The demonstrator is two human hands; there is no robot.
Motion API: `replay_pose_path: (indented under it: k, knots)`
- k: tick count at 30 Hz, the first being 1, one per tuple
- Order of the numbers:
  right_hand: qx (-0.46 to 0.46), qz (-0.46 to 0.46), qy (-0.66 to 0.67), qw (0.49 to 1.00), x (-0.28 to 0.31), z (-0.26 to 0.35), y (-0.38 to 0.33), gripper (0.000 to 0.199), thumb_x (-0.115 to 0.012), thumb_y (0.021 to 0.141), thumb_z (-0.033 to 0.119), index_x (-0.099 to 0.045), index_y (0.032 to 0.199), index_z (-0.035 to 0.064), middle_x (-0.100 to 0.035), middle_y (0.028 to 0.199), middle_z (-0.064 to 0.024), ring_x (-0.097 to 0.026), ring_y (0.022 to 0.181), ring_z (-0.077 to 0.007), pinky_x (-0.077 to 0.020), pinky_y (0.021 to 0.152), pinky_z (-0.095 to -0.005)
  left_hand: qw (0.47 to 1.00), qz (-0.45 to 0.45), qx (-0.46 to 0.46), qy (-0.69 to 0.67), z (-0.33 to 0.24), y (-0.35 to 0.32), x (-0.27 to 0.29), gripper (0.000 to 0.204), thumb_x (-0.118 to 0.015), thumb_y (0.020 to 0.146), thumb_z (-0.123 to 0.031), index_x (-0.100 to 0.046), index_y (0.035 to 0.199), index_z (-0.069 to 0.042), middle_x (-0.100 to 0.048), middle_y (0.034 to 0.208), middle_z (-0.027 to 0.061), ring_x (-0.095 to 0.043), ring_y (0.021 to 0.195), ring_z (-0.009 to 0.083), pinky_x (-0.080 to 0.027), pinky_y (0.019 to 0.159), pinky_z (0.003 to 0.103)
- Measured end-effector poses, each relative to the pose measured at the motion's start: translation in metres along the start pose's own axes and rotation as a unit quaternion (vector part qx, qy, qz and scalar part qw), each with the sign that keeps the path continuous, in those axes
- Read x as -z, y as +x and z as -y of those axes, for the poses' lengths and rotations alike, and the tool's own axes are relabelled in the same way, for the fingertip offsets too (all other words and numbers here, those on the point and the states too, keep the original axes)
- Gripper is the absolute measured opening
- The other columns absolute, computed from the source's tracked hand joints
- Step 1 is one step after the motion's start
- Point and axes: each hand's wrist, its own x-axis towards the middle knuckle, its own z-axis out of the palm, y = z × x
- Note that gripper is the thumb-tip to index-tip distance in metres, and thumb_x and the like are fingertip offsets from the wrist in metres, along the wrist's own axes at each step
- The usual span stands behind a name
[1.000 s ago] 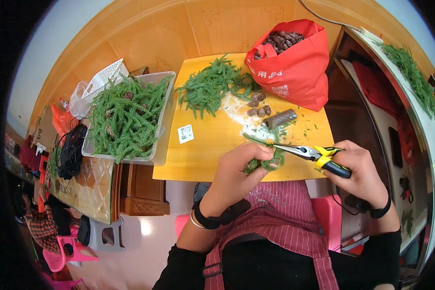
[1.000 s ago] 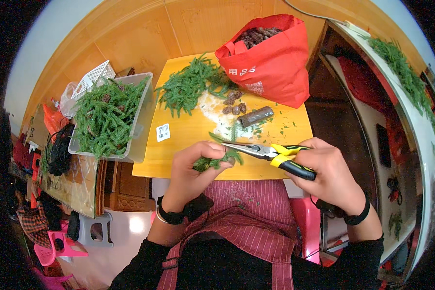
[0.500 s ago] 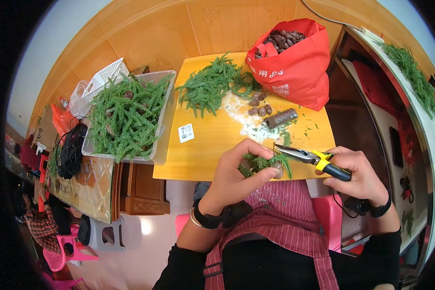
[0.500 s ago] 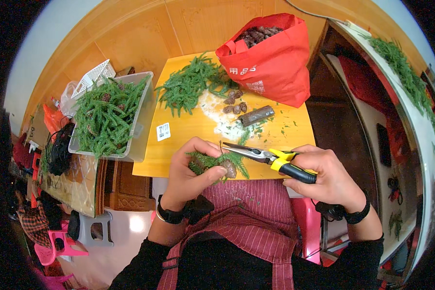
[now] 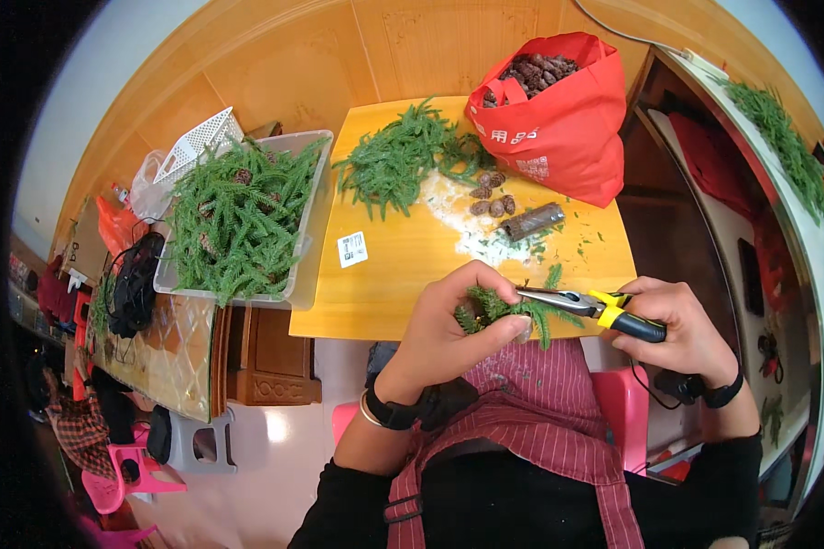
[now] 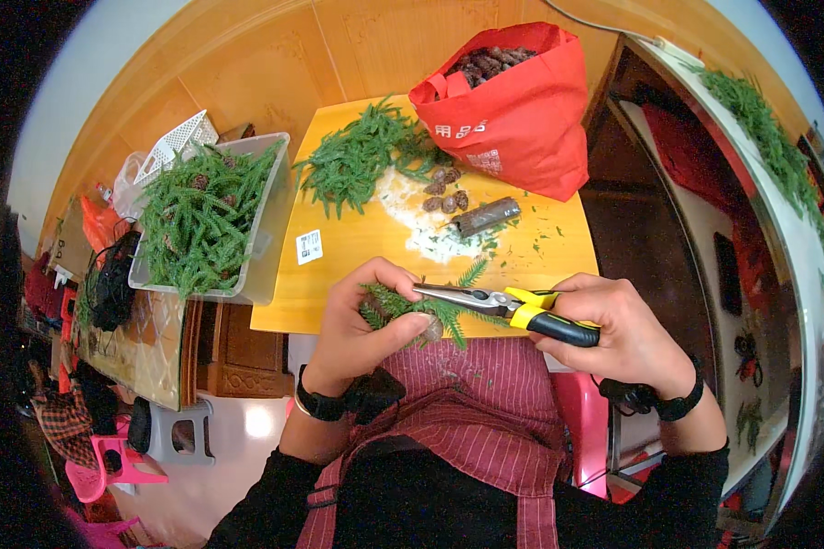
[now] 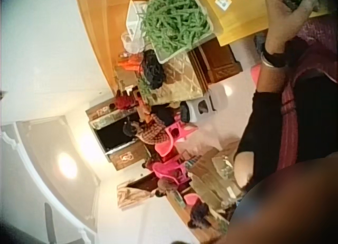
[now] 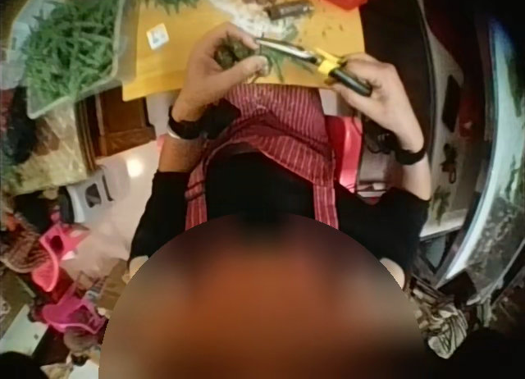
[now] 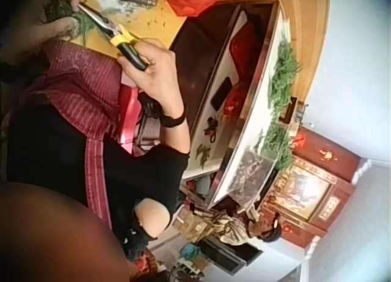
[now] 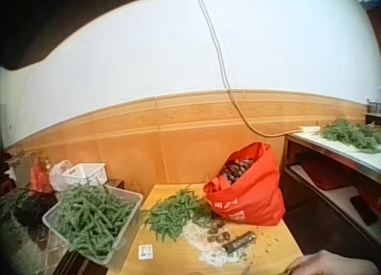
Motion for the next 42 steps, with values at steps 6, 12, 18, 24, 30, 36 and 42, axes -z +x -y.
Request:
replay_pose_path:
  k: [6,12,18,24,30,36,42]
  knots:
    - [-0.024,-0.010,-0.030,0.999,0.001,0.001,-0.001,0.016,-0.068,0.066,0.009,-0.054,0.062,0.0017,-0.046,0.057,-0.0084,-0.050,0.057,-0.0210,-0.0401,0.051,-0.0293,0.999,-0.001,0.030,-0.023,0.000,0.001,0.000,0.020,-0.065,0.069,0.000,-0.054,0.085,-0.003,-0.055,0.085,0.0037,-0.053,0.084,0.0107,-0.042,0.076,0.025]
    - [-0.001,-0.035,-0.039,0.999,-0.001,0.000,0.001,0.019,-0.069,0.065,0.009,-0.052,0.060,0.0013,-0.046,0.056,-0.0092,-0.050,0.057,-0.0233,-0.0405,0.051,-0.0310,0.999,-0.023,0.022,0.004,0.007,0.001,0.001,0.021,-0.064,0.070,0.002,-0.055,0.087,-0.002,-0.057,0.087,0.0064,-0.055,0.090,0.0142,-0.043,0.080,0.028]
    - [0.012,-0.026,-0.067,0.997,0.002,0.002,0.003,0.023,-0.068,0.066,0.008,-0.048,0.057,0.0016,-0.043,0.053,-0.0094,-0.048,0.055,-0.0253,-0.0392,0.050,-0.0322,0.996,-0.044,-0.069,0.030,0.018,0.005,0.001,0.018,-0.065,0.069,0.003,-0.056,0.085,-0.002,-0.059,0.085,0.0062,-0.056,0.086,0.0144,-0.043,0.078,0.027]
    - [0.020,-0.016,-0.057,0.998,0.002,0.003,0.003,0.021,-0.068,0.066,0.009,-0.049,0.058,0.0017,-0.042,0.053,-0.0091,-0.048,0.054,-0.0254,-0.0391,0.051,-0.0325,0.991,-0.035,-0.122,0.046,0.018,0.006,0.003,0.016,-0.065,0.068,0.003,-0.058,0.081,-0.002,-0.060,0.081,0.0055,-0.057,0.079,0.0124,-0.044,0.073,0.025]
    - [-0.001,-0.029,-0.014,0.999,-0.001,-0.001,0.002,0.024,-0.069,0.063,0.007,-0.047,0.055,0.0026,-0.042,0.048,-0.0075,-0.046,0.047,-0.0251,-0.0452,0.071,-0.0336,0.989,-0.014,-0.136,0.049,0.014,0.008,0.007,0.016,-0.066,0.067,0.004,-0.059,0.081,-0.001,-0.061,0.080,0.0064,-0.058,0.078,0.0138,-0.045,0.072,0.026]
    - [0.021,-0.007,-0.030,0.999,0.003,0.001,0.003,0.020,-0.067,0.067,0.009,-0.050,0.059,0.0017,-0.040,0.052,-0.0088,-0.045,0.050,-0.0243,-0.0360,0.048,-0.0327,0.992,-0.008,-0.120,0.038,0.013,0.007,0.008,0.016,-0.066,0.068,0.004,-0.059,0.082,-0.001,-0.061,0.081,0.0060,-0.058,0.078,0.0138,-0.045,0.072,0.026]
    - [0.007,0.016,-0.021,1.000,0.007,0.005,0.003,0.020,-0.068,0.068,0.010,-0.051,0.061,0.0017,-0.043,0.053,-0.0093,-0.046,0.050,-0.0239,-0.0348,0.047,-0.0324,0.990,-0.006,-0.133,0.054,0.018,0.010,0.010,0.018,-0.067,0.066,0.003,-0.059,0.081,-0.003,-0.062,0.079,0.0062,-0.059,0.078,0.0161,-0.043,0.081,0.032]
